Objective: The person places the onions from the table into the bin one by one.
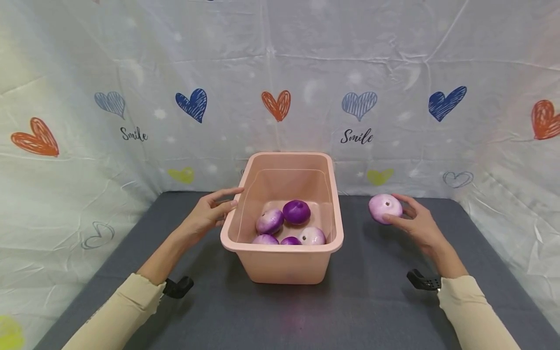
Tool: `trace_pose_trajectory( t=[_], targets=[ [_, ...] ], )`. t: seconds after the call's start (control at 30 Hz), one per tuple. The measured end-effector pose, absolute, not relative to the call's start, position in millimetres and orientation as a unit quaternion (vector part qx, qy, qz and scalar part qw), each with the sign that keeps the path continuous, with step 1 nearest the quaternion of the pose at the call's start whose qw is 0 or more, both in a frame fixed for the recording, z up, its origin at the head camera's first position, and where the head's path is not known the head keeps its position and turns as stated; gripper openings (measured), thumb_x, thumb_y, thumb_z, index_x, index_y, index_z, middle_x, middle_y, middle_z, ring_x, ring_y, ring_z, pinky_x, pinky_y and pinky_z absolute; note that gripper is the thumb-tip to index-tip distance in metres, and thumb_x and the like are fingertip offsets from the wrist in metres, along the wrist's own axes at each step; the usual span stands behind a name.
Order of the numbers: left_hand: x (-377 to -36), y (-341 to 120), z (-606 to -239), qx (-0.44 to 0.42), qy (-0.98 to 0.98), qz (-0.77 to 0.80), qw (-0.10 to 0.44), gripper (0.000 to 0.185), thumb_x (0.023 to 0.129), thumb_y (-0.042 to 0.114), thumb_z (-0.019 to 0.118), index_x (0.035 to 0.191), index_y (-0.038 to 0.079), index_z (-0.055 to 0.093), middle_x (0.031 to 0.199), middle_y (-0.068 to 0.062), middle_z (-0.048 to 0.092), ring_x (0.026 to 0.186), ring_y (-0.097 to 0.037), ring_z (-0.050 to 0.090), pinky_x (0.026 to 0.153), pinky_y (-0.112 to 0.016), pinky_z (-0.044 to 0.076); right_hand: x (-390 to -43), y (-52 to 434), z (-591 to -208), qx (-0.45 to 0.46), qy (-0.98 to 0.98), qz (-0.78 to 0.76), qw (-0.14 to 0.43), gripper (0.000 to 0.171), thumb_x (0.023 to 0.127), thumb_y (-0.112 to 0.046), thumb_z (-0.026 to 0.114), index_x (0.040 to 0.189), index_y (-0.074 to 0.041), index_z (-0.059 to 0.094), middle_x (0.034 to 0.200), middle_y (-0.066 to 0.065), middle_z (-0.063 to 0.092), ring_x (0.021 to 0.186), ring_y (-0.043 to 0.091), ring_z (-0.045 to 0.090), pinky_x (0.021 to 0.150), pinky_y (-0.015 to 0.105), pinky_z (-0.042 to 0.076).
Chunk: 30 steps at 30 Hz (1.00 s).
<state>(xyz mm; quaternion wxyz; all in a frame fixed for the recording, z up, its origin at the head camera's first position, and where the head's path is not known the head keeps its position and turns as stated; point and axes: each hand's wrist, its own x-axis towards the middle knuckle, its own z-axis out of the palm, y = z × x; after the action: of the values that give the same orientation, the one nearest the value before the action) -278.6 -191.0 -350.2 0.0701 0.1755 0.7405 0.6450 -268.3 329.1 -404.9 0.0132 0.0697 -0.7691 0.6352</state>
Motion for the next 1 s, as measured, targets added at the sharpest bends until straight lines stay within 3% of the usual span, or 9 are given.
trace_pose_trajectory(
  t=[0.2, 0.4, 0.7, 1.0],
  targets=[
    [-278.1, -190.7, -351.4, 0.179, 0.738, 0.647, 0.068, 0.049, 0.101, 0.029, 0.068, 0.147, 0.015, 0.057, 0.085, -0.010, 0.062, 0.074, -0.020, 0.053, 0.071, -0.035, 0.052, -260.3, 325.2, -395.6, 0.074, -0.765, 0.639, 0.009, 0.075, 0.097, -0.016, 0.073, 0.159, -0.010, 0.031, 0.144, 0.018, 0.039, 0.112, 0.006, 0.056, 0.088, 0.023, 0.050],
    [-278.4, -190.0, -351.6, 0.176, 0.740, 0.646, 0.065, 0.050, 0.101, 0.029, 0.068, 0.148, 0.014, 0.056, 0.088, -0.009, 0.064, 0.074, -0.017, 0.054, 0.072, -0.036, 0.052, -255.0, 322.6, -388.6, 0.082, -0.737, 0.671, 0.002, 0.069, 0.097, -0.009, 0.073, 0.156, -0.013, 0.037, 0.142, 0.016, 0.039, 0.112, 0.007, 0.057, 0.089, 0.024, 0.051],
    [-276.8, -189.4, -351.1, 0.170, 0.742, 0.645, 0.065, 0.050, 0.101, 0.030, 0.068, 0.148, 0.016, 0.057, 0.081, -0.008, 0.059, 0.075, -0.023, 0.052, 0.070, -0.035, 0.052, -250.6, 319.1, -380.7, 0.096, -0.712, 0.696, -0.005, 0.061, 0.098, -0.004, 0.070, 0.151, -0.016, 0.042, 0.138, 0.014, 0.039, 0.111, 0.011, 0.057, 0.087, 0.024, 0.051],
    [-277.8, -189.5, -350.3, 0.173, 0.740, 0.647, 0.067, 0.049, 0.101, 0.029, 0.068, 0.147, 0.016, 0.057, 0.090, -0.011, 0.065, 0.075, -0.018, 0.054, 0.072, -0.036, 0.053, -245.7, 310.9, -362.5, 0.132, -0.690, 0.712, -0.001, 0.060, 0.098, 0.002, 0.066, 0.151, -0.014, 0.043, 0.140, 0.013, 0.039, 0.117, 0.015, 0.054, 0.089, 0.025, 0.051]
  ],
)
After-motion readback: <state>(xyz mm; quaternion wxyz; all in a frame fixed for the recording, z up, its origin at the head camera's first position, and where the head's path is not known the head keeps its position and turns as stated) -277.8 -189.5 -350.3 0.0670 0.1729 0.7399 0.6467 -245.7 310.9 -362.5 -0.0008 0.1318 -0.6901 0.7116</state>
